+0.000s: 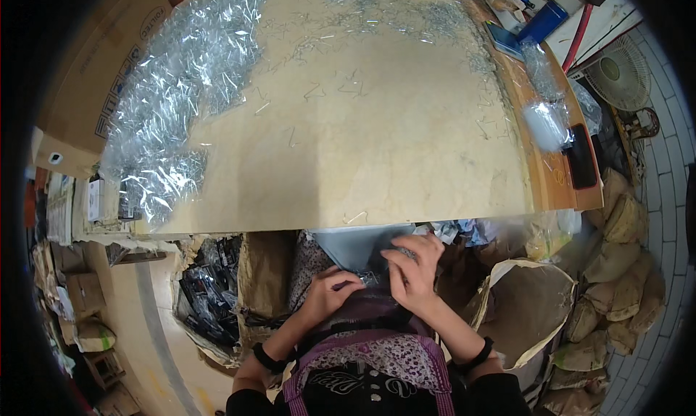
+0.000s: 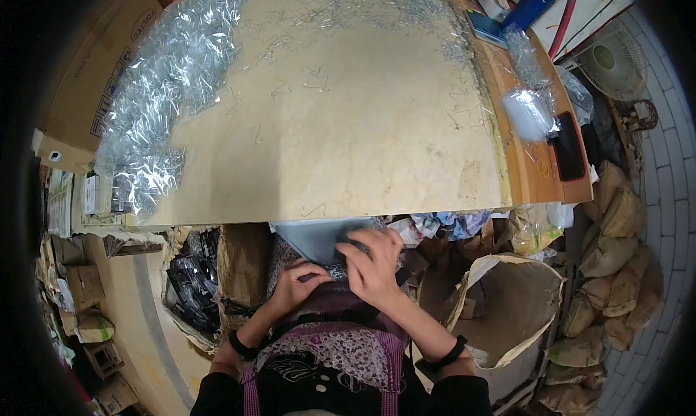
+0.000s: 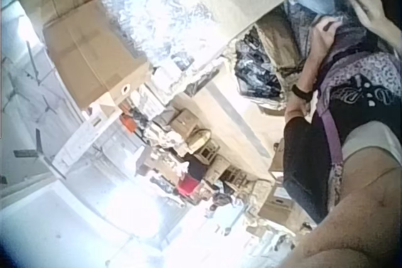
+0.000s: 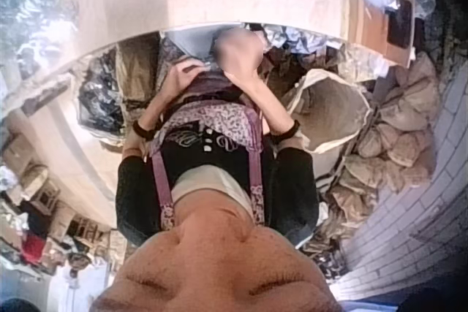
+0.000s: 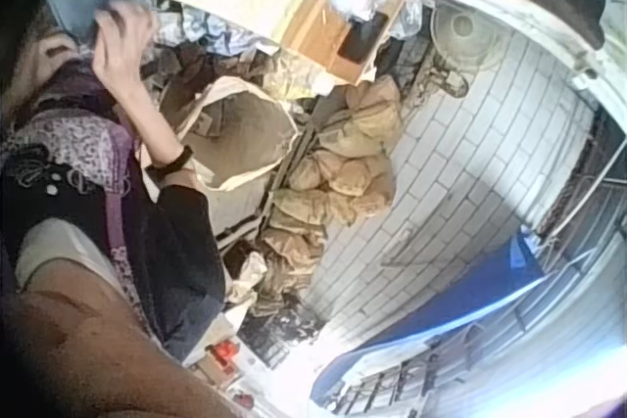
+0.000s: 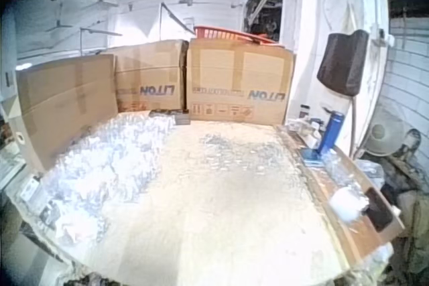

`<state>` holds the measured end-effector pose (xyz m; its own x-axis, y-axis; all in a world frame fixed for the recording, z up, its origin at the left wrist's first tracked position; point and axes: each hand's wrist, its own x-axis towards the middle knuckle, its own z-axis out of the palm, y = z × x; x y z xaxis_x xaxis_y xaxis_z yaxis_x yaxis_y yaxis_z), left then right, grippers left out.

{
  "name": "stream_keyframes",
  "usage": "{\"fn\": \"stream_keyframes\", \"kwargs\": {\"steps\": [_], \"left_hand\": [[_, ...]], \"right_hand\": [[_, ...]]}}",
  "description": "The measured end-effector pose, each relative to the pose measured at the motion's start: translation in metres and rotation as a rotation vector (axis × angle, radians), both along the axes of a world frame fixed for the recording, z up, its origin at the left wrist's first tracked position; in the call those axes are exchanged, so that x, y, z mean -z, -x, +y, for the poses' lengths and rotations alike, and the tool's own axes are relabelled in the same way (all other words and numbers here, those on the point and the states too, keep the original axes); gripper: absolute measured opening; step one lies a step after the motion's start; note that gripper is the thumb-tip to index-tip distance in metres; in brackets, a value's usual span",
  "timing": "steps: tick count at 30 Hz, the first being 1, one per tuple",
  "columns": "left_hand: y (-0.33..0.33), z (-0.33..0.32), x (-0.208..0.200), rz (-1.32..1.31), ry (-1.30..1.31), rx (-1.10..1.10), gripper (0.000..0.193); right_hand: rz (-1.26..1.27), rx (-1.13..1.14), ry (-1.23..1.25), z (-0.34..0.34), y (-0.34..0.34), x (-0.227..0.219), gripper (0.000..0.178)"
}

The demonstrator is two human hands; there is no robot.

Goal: Sort and bag small metal pins or staples into small plastic bags.

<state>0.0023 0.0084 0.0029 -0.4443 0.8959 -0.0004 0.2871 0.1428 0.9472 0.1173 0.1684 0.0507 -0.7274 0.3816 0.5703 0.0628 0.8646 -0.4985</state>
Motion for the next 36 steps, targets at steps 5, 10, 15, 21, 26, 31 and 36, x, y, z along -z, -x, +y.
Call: {"fn": "stream_keyframes", "kwargs": {"steps": [5,10,15,21,26,31,36], "left_hand": [[-0.005,0.004,-0.008,-0.008,0.018,-0.120,0.009],[-0.002,0.004,-0.004,-0.121,0.045,-0.129,0.008],[0.001,0.002,-0.002,-0.105,0.005,-0.088,0.007],[0.003,0.005,0.007,-0.070,0.031,0.012,0.007],[0.011,-0.013,0.024,-0.331,0.132,0.370,0.011],[0.020,0.006,-0.056,-0.283,0.123,0.237,0.029],[0.056,0.035,-0.088,-0.171,-0.180,0.018,0.037]], "right_hand": [[-0.199,-0.109,-0.126,0.011,0.036,-0.026,0.039],[-0.139,-0.239,-0.066,0.009,0.001,-0.007,0.032],[-0.171,0.122,0.356,-0.014,-0.024,0.022,0.033],[-0.468,-0.206,0.736,-0.005,-0.031,0.039,0.028],[-0.625,-0.439,0.628,-0.008,-0.035,0.054,0.019],[-0.338,-0.524,0.509,0.008,-0.021,0.005,0.022],[-0.086,-0.535,0.179,0.038,0.037,-0.056,0.031]]}}
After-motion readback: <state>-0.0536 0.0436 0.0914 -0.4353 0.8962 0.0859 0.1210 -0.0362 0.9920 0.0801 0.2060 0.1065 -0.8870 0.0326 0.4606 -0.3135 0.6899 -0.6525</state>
